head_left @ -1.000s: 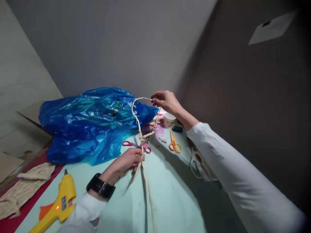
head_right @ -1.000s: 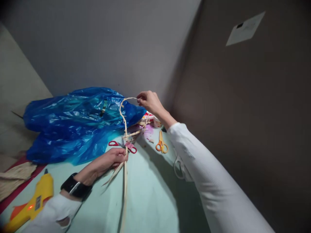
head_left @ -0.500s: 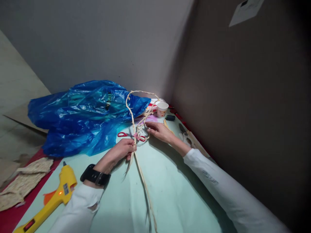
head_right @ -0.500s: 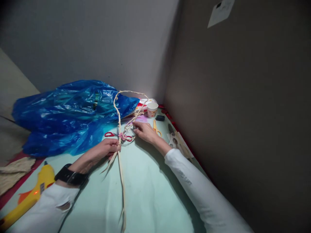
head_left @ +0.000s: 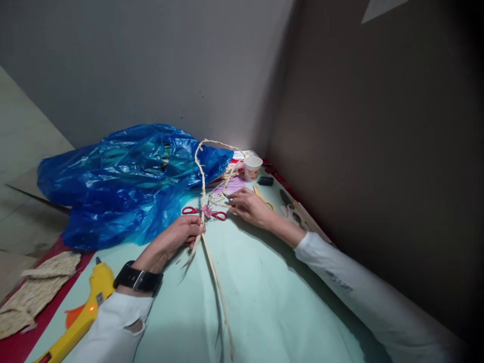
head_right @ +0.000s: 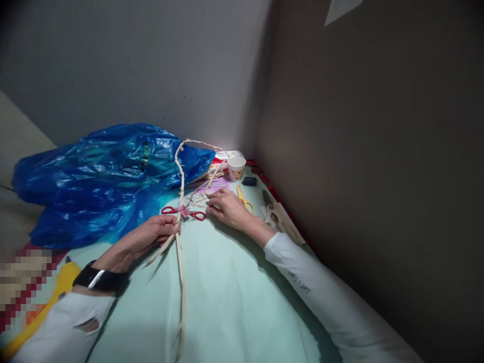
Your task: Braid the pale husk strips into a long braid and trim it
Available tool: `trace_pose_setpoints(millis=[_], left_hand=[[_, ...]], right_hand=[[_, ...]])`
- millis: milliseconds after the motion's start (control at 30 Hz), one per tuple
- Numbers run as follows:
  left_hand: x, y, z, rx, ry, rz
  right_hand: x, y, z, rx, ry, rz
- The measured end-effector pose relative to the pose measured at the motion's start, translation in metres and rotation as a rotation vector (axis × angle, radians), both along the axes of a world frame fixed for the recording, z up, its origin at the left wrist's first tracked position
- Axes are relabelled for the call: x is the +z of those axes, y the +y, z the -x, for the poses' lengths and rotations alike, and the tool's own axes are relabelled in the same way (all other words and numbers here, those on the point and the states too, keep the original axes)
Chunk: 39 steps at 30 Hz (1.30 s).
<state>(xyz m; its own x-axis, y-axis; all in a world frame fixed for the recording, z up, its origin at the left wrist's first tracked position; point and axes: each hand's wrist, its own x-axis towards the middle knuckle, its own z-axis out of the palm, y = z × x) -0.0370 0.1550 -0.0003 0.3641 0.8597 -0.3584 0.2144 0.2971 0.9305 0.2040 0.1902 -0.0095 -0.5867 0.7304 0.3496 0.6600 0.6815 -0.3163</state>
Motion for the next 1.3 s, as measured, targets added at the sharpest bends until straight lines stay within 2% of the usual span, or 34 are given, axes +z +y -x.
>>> trace_pose_setpoints(millis=[67, 167, 233, 400, 500, 633, 733, 800, 933, 1133, 1300], left_hand=[[-0.001, 0.0, 0.002, 0.013, 0.012, 0.005], [-0.001, 0.001, 0.005, 0.013, 0.028, 0.017], [0.0, 0.002, 0.008, -0.002, 0.037, 0.027], [0.005, -0.001, 0.012, -0.065, 0.083, 0.013], [0.008, -0.002, 0.009, -0.079, 0.097, -0.019], [0.008, -0.002, 0.003, -0.085, 0.099, -0.046], [0.008, -0.002, 0.003, -0.097, 0.097, -0.053], [0.008, -0.001, 0.003, -0.107, 0.099, -0.053], [0.008, 0.0, 0.005, -0.123, 0.106, -0.058], [0.006, 0.001, 0.007, -0.131, 0.096, -0.065], [0.007, -0.001, 0.001, -0.142, 0.123, -0.076]], right_hand=[[0.006, 0.012, 0.001, -0.147, 0.036, -0.032], [0.012, 0.033, 0.004, -0.426, -0.091, -0.135], [0.011, 0.042, 0.006, -0.492, -0.193, -0.154], [-0.002, 0.037, 0.012, -0.357, -0.333, -0.078], [-0.001, 0.016, 0.014, -0.318, -0.372, -0.058], [0.008, -0.017, 0.019, -0.334, -0.369, -0.07], [0.007, -0.033, 0.029, -0.234, -0.299, -0.038], [0.0, -0.034, 0.037, -0.181, -0.223, 0.01], [-0.011, -0.021, 0.047, -0.193, -0.113, 0.073], [-0.014, -0.013, 0.042, -0.114, -0.063, 0.103], [-0.018, -0.017, 0.033, -0.276, 0.017, 0.126]])
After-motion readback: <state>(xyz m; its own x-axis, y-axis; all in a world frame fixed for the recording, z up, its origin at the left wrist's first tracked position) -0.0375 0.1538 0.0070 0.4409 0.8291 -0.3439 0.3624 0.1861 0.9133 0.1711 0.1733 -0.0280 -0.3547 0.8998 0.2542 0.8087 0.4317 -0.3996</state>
